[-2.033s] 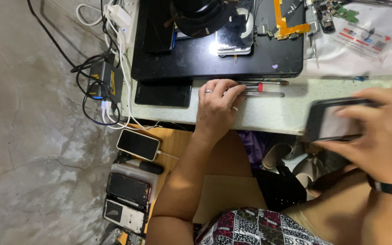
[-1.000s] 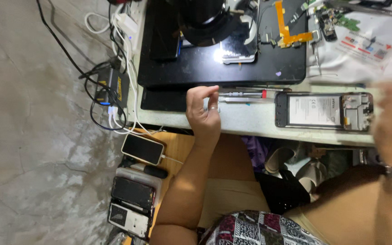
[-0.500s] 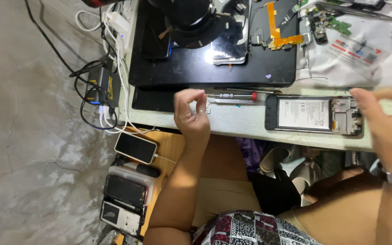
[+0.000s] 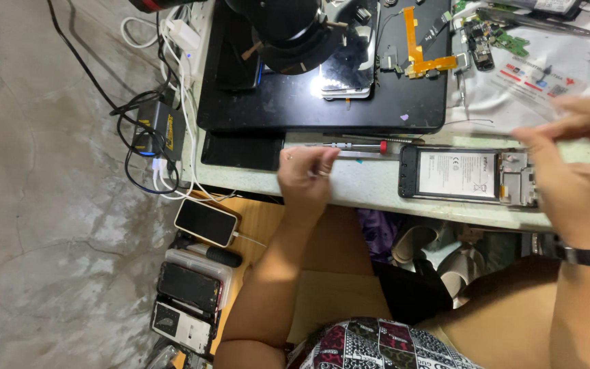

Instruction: The person uses a metal spudger and a cotton swab to pry and clean the edges of a smartphone battery while the device is open on a workbench. They then use a soldering iron to work on a small connector near the battery.

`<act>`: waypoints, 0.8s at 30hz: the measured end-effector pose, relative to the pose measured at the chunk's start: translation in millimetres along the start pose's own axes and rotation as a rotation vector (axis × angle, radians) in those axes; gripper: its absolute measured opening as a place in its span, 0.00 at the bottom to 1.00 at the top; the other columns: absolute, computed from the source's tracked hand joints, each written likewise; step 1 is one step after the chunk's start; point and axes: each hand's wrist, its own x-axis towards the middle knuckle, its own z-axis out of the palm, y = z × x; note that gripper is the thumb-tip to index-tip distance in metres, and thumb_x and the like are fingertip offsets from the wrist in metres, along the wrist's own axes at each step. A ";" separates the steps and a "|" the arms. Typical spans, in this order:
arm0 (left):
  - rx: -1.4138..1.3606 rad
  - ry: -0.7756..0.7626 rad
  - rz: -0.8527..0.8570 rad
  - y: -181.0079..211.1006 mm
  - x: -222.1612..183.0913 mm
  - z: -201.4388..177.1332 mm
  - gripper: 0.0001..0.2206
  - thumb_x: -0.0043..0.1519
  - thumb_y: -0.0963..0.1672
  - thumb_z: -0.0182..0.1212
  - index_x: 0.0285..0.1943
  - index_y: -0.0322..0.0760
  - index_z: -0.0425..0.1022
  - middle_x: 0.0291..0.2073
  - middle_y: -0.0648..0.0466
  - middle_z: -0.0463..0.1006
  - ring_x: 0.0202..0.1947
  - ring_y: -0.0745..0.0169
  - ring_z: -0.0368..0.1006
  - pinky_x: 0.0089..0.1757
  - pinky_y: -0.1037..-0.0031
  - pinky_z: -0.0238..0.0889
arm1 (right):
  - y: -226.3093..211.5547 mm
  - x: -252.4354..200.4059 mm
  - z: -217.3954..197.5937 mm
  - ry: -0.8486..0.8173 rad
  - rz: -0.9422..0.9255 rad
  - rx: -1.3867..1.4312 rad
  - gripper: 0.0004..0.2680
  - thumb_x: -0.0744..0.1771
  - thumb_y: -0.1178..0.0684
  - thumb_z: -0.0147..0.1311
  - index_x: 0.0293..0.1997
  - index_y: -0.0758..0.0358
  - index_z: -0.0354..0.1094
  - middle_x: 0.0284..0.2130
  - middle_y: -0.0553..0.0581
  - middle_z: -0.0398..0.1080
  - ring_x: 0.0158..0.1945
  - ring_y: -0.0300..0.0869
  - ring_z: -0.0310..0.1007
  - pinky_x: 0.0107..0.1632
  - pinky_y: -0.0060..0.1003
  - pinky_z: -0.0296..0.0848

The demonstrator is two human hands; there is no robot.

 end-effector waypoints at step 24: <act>0.251 -0.154 0.261 14.9 12.6 -5.2 0.11 0.49 0.36 0.61 0.39 0.39 0.76 0.45 0.54 0.76 0.53 0.51 0.70 0.58 0.58 0.56 | -62.9 12.6 94.5 -0.212 -0.536 -0.563 0.04 0.69 0.52 0.60 0.37 0.55 0.79 0.28 0.55 0.75 0.31 0.48 0.75 0.38 0.40 0.67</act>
